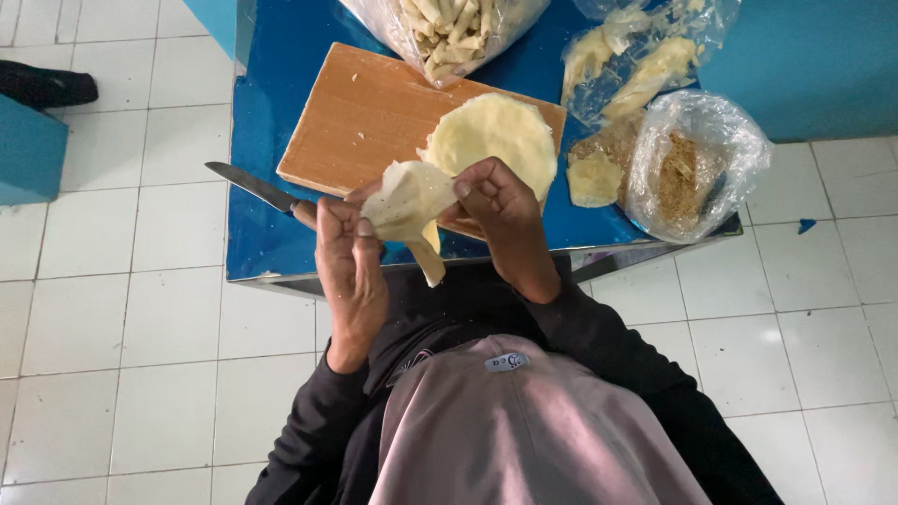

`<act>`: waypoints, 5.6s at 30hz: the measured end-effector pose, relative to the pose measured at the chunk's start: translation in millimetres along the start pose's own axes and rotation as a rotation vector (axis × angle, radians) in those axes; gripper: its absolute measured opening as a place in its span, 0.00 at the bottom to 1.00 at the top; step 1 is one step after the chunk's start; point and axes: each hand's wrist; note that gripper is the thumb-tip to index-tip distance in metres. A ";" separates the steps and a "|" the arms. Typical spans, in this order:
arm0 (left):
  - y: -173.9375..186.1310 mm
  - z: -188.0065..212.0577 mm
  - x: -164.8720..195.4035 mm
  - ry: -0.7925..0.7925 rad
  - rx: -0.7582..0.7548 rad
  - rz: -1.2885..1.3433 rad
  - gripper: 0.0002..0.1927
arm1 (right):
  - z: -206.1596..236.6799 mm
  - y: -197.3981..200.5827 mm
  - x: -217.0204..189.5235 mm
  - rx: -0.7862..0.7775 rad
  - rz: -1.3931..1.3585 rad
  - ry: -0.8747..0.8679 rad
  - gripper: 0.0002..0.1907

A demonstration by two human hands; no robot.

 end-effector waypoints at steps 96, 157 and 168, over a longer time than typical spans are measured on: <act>24.1 -72.8 49.7 0.287 0.022 0.759 0.06 | 15.5 50.4 -30.2 -0.189 1.422 0.616 0.26; -46.8 -35.9 -58.8 -0.241 -0.536 -1.108 0.38 | -87.0 50.5 -39.8 -0.161 1.851 0.512 0.35; -53.5 -21.7 -81.3 -0.473 -0.531 -1.163 0.35 | -61.1 -134.6 23.4 -0.326 1.827 0.715 0.14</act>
Point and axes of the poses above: each hand's wrist, its own z-axis away from the middle knuckle, its own y-axis out of the back of the hand, x = y × z, and after that the axes turned 13 degrees about z, right-handed
